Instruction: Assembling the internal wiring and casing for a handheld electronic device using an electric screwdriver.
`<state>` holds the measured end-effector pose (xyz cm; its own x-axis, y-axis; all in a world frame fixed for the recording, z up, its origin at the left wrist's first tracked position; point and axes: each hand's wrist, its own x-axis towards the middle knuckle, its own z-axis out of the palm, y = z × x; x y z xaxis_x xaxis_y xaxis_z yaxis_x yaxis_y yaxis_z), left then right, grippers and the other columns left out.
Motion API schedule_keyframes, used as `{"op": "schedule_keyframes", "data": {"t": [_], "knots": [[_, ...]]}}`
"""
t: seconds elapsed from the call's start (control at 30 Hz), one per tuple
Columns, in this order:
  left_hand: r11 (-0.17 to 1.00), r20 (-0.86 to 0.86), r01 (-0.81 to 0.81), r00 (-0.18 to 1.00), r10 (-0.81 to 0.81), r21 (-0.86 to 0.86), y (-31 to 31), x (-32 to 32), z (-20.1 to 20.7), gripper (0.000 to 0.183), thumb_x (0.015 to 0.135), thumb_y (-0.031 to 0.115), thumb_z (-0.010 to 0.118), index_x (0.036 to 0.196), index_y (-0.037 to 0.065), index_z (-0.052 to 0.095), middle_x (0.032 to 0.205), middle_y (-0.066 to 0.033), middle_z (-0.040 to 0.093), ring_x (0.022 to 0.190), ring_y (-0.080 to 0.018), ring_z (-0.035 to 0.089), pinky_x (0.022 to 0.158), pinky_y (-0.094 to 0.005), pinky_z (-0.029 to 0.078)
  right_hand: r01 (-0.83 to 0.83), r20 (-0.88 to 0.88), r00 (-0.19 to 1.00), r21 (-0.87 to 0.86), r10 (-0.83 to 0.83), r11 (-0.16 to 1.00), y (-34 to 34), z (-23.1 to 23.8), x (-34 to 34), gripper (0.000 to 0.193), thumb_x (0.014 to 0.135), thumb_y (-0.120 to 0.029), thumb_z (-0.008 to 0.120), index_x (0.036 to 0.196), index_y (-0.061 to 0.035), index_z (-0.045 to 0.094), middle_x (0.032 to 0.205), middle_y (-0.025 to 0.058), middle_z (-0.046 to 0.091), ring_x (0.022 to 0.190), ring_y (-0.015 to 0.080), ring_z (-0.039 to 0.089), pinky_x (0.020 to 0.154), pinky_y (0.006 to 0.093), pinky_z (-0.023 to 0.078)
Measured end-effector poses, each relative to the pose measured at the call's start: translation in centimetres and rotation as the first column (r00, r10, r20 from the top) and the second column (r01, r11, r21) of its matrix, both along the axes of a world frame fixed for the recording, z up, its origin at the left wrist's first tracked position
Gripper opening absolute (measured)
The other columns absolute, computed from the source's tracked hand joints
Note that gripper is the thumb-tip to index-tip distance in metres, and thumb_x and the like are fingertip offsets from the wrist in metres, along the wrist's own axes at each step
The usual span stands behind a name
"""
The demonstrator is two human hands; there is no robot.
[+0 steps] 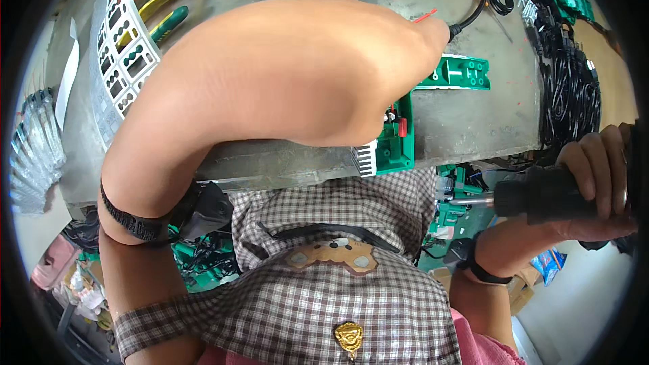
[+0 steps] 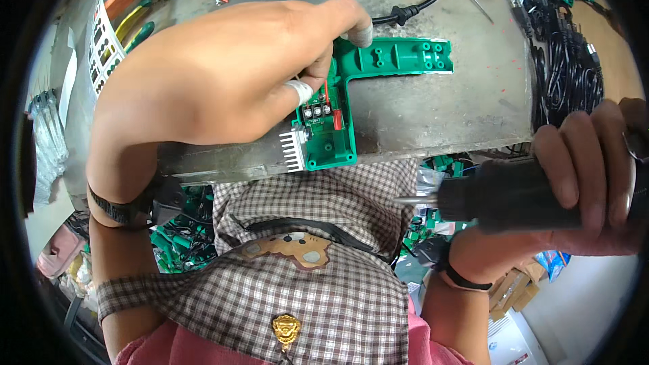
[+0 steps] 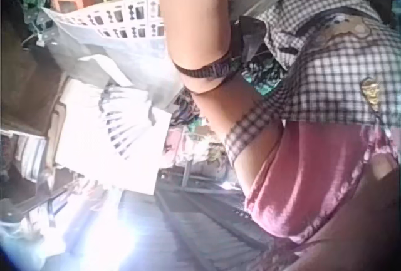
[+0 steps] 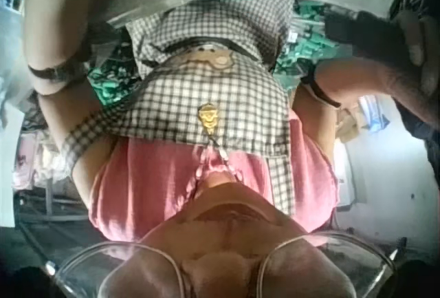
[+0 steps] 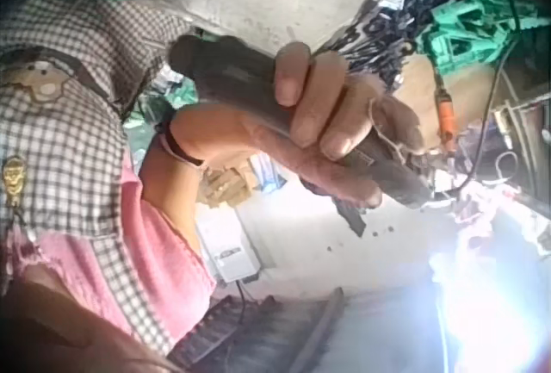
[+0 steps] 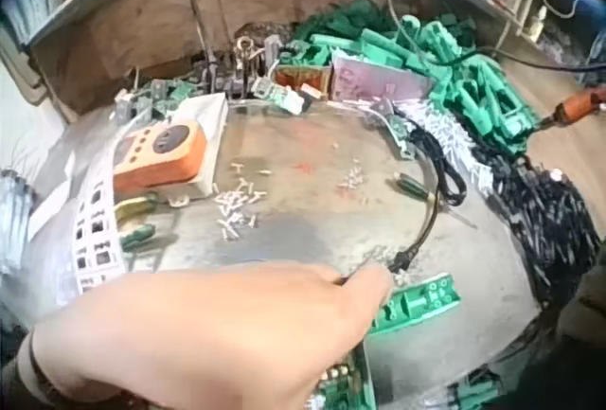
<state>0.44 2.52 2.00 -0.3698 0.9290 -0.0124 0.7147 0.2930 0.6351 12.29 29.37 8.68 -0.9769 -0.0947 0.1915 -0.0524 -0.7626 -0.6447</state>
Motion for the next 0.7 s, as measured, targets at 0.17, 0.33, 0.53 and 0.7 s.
{"op": "schedule_keyframes", "data": {"t": [0.17, 0.33, 0.53, 0.7], "knots": [[0.999, -0.093, -0.039, 0.995, 0.036, -0.031, -0.2, 0.3, 0.4, 0.043, 0.082, -0.002, 0.054, 0.124, 0.001, 0.049, 0.082, -0.0156, 0.062, 0.086, -0.0355, 0.063, 0.075, -0.0426, 0.050, -0.484, -0.334, 0.798, 0.142, 0.502, 0.863, 1.5, -1.2, -5.1, 0.066, 0.101, -0.057, 0.047, 0.151, -0.0131, 0.043, 0.102, 0.0128, 0.064, 0.085, 0.0215, 0.060, 0.075, 0.0419, 0.044], [0.995, -0.099, -0.078, 0.992, 0.072, -0.055, 0.2, 0.6, 1.5, 0.039, 0.086, 0.006, 0.060, 0.124, 0.000, 0.051, 0.081, -0.0156, 0.064, 0.084, -0.0333, 0.065, 0.072, -0.0394, 0.052, -0.207, -0.244, 0.928, 0.288, 0.281, 0.935, -7.1, -1.4, -4.6, 0.056, 0.094, -0.047, 0.056, 0.137, -0.0117, 0.046, 0.093, 0.0074, 0.060, 0.078, 0.0173, 0.056, 0.073, 0.0371, 0.043], [0.992, -0.069, 0.044, 0.997, -0.036, 0.118, -1.3, 0.0, 2.4, 0.039, 0.102, 0.017, 0.041, 0.125, -0.013, 0.049, 0.080, -0.0270, 0.065, 0.072, -0.0447, 0.064, 0.064, -0.0491, 0.051, 0.126, -0.221, 0.975, 0.440, -0.029, 0.889, -9.2, -0.7, -3.0, 0.046, 0.086, -0.035, 0.068, 0.120, -0.0100, 0.050, 0.082, 0.0011, 0.055, 0.069, 0.0122, 0.052, 0.070, 0.0314, 0.041], [0.972, -0.053, 0.132, 0.988, -0.144, -0.194, 0.5, -0.5, 3.0, 0.038, 0.097, 0.015, 0.052, 0.126, -0.008, 0.049, 0.089, -0.0229, 0.065, 0.085, -0.0370, 0.065, 0.074, -0.0427, 0.052, 0.338, -0.252, 0.938, 0.511, -0.238, 0.790, -9.4, -0.6, -2.4, 0.041, 0.080, -0.027, 0.075, 0.109, -0.0089, 0.053, 0.075, -0.0032, 0.052, 0.063, 0.0089, 0.049, 0.068, 0.0276, 0.040]]}}
